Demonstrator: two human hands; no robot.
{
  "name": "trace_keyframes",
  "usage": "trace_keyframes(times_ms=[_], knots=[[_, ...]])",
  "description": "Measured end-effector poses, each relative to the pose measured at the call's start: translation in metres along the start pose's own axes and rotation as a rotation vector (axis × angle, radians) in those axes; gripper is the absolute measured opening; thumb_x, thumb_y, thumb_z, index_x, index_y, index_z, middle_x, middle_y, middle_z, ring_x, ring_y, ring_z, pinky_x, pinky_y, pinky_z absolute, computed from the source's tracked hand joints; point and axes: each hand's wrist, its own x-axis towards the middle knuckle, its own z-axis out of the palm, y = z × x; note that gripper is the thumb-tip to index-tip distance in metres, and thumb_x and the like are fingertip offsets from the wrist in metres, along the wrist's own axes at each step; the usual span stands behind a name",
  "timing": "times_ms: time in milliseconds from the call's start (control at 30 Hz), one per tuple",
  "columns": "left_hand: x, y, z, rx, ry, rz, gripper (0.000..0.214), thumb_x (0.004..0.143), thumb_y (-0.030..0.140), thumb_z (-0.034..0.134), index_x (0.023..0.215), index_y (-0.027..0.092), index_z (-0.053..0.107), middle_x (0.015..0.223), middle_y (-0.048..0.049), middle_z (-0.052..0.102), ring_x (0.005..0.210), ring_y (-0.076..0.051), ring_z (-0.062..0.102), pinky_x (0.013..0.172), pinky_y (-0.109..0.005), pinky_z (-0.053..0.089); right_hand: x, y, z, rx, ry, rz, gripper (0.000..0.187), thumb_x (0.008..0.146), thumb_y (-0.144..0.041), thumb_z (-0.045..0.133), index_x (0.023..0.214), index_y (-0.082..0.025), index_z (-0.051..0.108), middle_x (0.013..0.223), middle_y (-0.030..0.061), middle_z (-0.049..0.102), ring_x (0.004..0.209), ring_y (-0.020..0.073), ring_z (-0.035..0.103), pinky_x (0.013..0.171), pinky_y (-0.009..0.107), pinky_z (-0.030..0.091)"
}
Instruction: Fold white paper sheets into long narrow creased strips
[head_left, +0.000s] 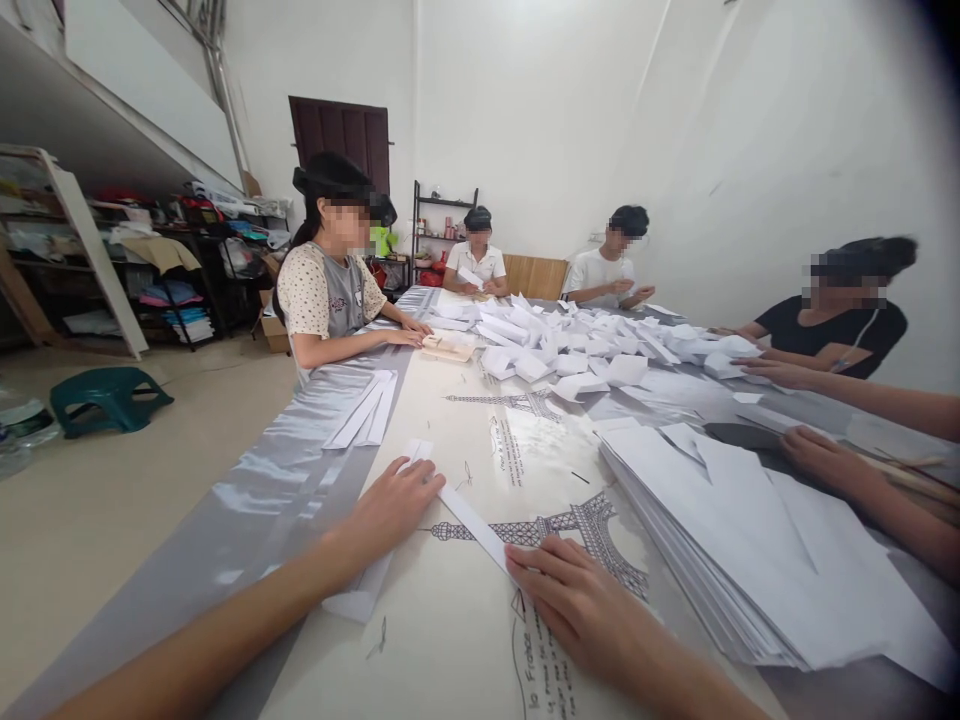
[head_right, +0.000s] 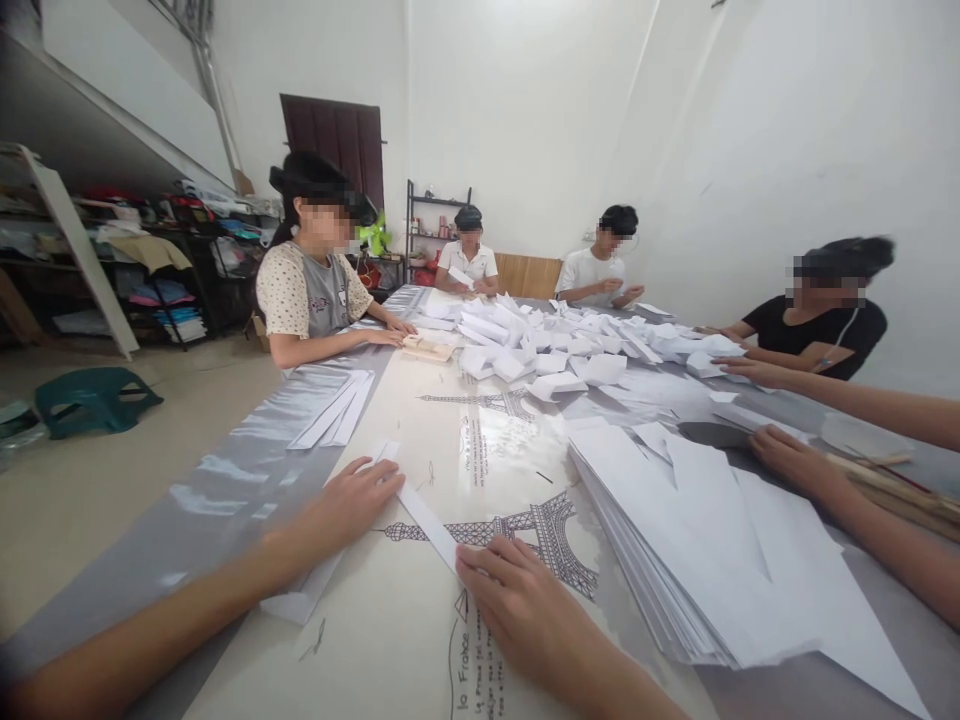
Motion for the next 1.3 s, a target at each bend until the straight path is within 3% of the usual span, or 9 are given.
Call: trace_keyframes(times_ms=[233,333,433,600,800,967,1100,1233,1300], knots=[[0.002,0.005,-0.008,-0.057,-0.042,-0.049,0.028,0.092,-0.004,0.042,0.101,0.018,0.057,0.108,-0.0090,0.061,0.096,-0.023,0.062,0.090,-0.036,0.046,0.048,-0.007,-0.010,-0.057,-0.212,0.165,0.018,0.093,-0.018,0.057,0.076,-0.019,0.064,0.080,0.0056,0.064,0.074,0.0220,0.061,0.062,0.034,0.047],[0.003,0.002,-0.014,-0.118,-0.021,-0.040,0.023,0.097,0.006,0.041,0.102,0.018,0.059,0.107,-0.0080,0.060,0.089,-0.021,0.061,0.089,-0.037,0.045,0.074,-0.006,-0.005,0.032,-0.187,0.339,0.006,0.092,-0.026,0.062,0.095,-0.021,0.063,0.088,0.0034,0.064,0.070,0.0189,0.061,0.057,0.030,0.043],[0.003,-0.001,-0.016,-0.187,0.043,-0.035,0.025,0.101,0.014,0.038,0.112,0.021,0.060,0.104,-0.0070,0.060,0.095,-0.022,0.060,0.085,-0.036,0.043,0.089,-0.003,0.006,0.079,-0.182,0.441,0.007,0.092,-0.027,0.061,0.092,-0.021,0.057,0.085,0.0017,0.061,0.064,0.0173,0.057,0.053,0.028,0.038],[0.001,0.000,-0.009,-0.218,0.048,-0.057,0.028,0.100,0.017,0.039,0.120,0.020,0.058,0.109,-0.0089,0.060,0.102,-0.024,0.058,0.088,-0.038,0.044,0.081,0.008,0.020,0.194,-0.072,0.473,0.007,0.090,-0.025,0.058,0.093,-0.023,0.052,0.088,0.0009,0.061,0.067,0.0168,0.054,0.057,0.029,0.038],[-0.001,-0.004,-0.009,-0.472,0.201,-0.108,0.015,0.099,0.025,0.050,0.112,0.021,0.058,0.126,-0.0108,0.056,0.124,-0.026,0.050,0.107,-0.042,0.040,0.070,0.017,0.001,0.347,-0.154,0.517,0.018,0.090,-0.024,0.054,0.076,-0.023,0.044,0.074,-0.0018,0.057,0.063,0.0150,0.048,0.053,0.027,0.034],[0.005,-0.016,-0.022,-1.012,0.202,-0.211,0.017,0.096,0.036,0.062,0.095,0.019,0.062,0.103,-0.0060,0.066,0.101,-0.020,0.061,0.093,-0.034,0.048,0.070,0.012,-0.017,0.609,-0.101,0.508,0.016,0.092,-0.031,0.058,0.080,-0.022,0.052,0.078,-0.0017,0.061,0.065,0.0137,0.053,0.058,0.026,0.040],[0.008,-0.022,-0.027,-1.334,0.217,-0.386,0.037,0.089,0.043,0.071,0.115,0.019,0.062,0.085,-0.0010,0.066,0.075,-0.016,0.061,0.073,-0.027,0.049,0.071,0.007,-0.019,0.939,-0.067,0.529,0.025,0.091,-0.040,0.065,0.081,-0.023,0.050,0.063,-0.0064,0.053,0.054,0.0106,0.047,0.050,0.023,0.033],[0.009,-0.024,-0.025,-1.516,0.185,-0.419,0.034,0.089,0.045,0.071,0.107,0.016,0.065,0.087,-0.0030,0.068,0.076,-0.016,0.063,0.072,-0.026,0.048,0.073,0.003,-0.013,1.139,-0.028,0.599,0.030,0.086,-0.043,0.072,0.083,-0.022,0.051,0.073,-0.0040,0.060,0.058,0.0108,0.053,0.049,0.021,0.035],[0.010,-0.024,-0.025,-1.516,0.189,-0.424,0.032,0.088,0.045,0.072,0.098,0.015,0.067,0.086,-0.0032,0.068,0.077,-0.016,0.063,0.071,-0.025,0.048,0.074,-0.001,-0.009,1.192,-0.023,0.606,0.030,0.083,-0.041,0.075,0.102,-0.025,0.057,0.081,-0.0035,0.061,0.063,0.0118,0.056,0.052,0.021,0.038]])
